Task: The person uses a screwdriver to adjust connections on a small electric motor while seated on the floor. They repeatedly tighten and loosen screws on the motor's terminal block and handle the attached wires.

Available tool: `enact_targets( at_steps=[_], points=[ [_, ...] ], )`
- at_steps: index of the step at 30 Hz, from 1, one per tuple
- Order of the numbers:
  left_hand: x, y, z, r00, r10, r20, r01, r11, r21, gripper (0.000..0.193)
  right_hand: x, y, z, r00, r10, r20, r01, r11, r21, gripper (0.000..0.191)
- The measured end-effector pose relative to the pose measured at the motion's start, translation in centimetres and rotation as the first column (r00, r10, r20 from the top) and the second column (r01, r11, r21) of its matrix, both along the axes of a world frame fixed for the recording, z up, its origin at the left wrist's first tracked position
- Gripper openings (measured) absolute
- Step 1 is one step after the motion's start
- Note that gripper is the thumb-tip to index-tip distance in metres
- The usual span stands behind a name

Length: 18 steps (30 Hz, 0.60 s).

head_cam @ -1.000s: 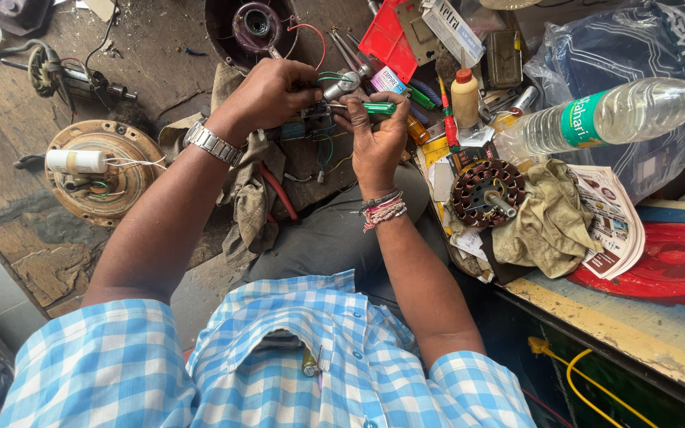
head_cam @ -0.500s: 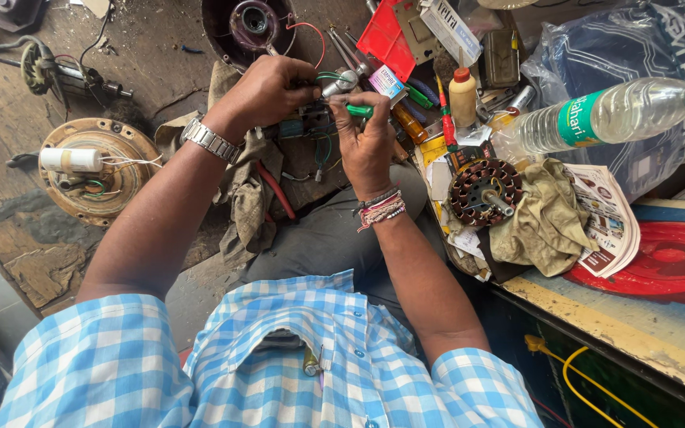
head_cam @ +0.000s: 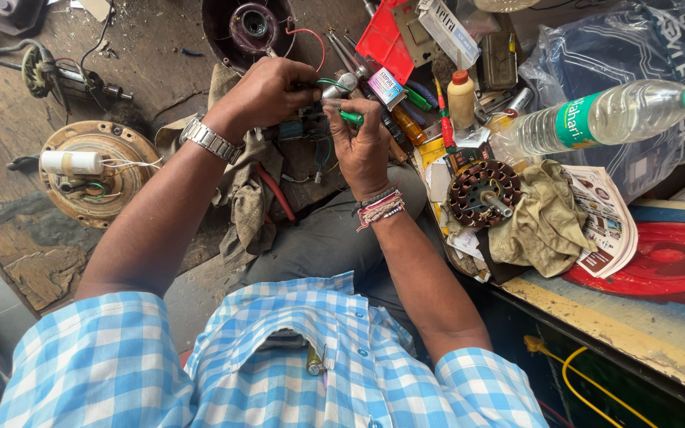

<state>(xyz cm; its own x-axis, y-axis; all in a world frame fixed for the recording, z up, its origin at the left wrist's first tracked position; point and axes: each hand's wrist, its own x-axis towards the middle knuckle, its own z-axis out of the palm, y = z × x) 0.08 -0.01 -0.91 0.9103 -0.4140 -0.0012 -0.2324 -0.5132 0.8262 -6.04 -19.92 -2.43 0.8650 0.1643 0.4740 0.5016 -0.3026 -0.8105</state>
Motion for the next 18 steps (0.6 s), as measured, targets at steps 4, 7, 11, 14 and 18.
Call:
enact_targets(
  at_steps=[4, 7, 11, 14, 18],
  points=[
    [0.1, 0.1, -0.1, 1.0, -0.014, 0.019, 0.013, 0.998, 0.056, 0.02, 0.1, 0.2, 0.3, 0.999, -0.021, 0.042, 0.024, 0.998, -0.052, 0.022],
    [0.3, 0.2, -0.2, 0.999, -0.02, 0.032, 0.018, 0.998, 0.066, 0.019, 0.3, 0.4, 0.4, 0.995, -0.027, 0.097, 0.036, 0.996, -0.087, 0.024],
    [0.0, 0.2, -0.1, 1.0, -0.006, 0.022, 0.005, 1.0, 0.026, 0.02, 0.2, 0.7, 0.4, 0.987, -0.032, 0.156, 0.057, 0.986, -0.158, 0.025],
    [-0.4, 0.1, 0.2, 0.999, -0.002, 0.038, -0.002, 0.996, 0.089, 0.021, 0.2, 0.5, 0.4, 0.996, -0.091, -0.006, 0.09, 0.993, -0.08, 0.028],
    [-1.1, -0.1, -0.1, 1.0, 0.02, 0.023, -0.022, 0.993, 0.114, 0.025, 0.6, -0.3, 0.1, 0.896, 0.261, -0.36, 0.027, 0.776, 0.63, 0.03]
  ],
)
